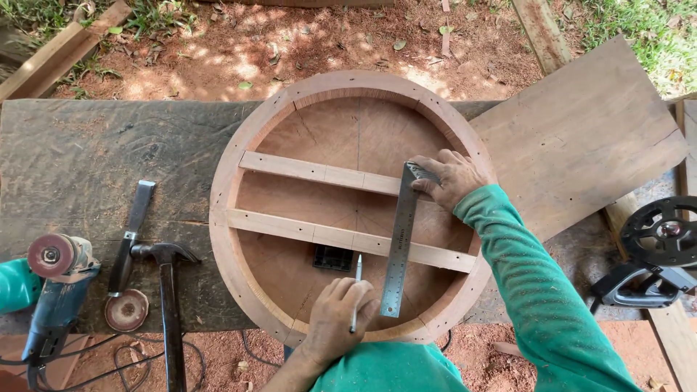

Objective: Marking measurements on a circular wooden frame and using a power router to shape the edges.

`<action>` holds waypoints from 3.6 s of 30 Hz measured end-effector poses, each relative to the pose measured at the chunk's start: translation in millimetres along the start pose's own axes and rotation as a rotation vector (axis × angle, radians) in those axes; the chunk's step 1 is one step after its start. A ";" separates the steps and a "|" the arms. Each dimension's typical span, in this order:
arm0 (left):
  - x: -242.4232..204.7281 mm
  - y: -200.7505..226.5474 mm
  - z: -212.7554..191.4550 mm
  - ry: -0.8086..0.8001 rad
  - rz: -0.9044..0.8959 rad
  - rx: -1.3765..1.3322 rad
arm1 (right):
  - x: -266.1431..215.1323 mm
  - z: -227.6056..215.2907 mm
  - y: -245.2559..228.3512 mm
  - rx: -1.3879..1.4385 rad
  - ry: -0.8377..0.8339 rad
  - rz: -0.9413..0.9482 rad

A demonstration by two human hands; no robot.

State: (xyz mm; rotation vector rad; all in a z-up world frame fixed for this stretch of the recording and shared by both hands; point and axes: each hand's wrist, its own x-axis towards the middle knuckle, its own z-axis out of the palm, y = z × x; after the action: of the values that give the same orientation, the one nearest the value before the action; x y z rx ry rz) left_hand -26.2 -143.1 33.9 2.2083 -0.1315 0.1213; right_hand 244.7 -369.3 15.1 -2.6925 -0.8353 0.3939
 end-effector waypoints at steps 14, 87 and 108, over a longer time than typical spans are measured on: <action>0.3 -8.5 2.2 0.002 0.021 -0.001 | -8.3 12.5 4.0 -0.017 0.242 -0.097; 136.1 -4.5 24.7 0.056 -0.162 -0.179 | -18.8 31.7 -9.7 -0.164 0.299 -0.039; 101.8 5.5 -13.0 0.016 0.012 -0.084 | -18.1 34.5 -5.8 -0.143 0.312 -0.041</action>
State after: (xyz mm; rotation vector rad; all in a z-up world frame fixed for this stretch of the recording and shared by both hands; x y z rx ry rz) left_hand 73.2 -141.1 59.7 2.1227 -0.1380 0.1380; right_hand 215.7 -368.5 -11.5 -2.7592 -0.8508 -0.0994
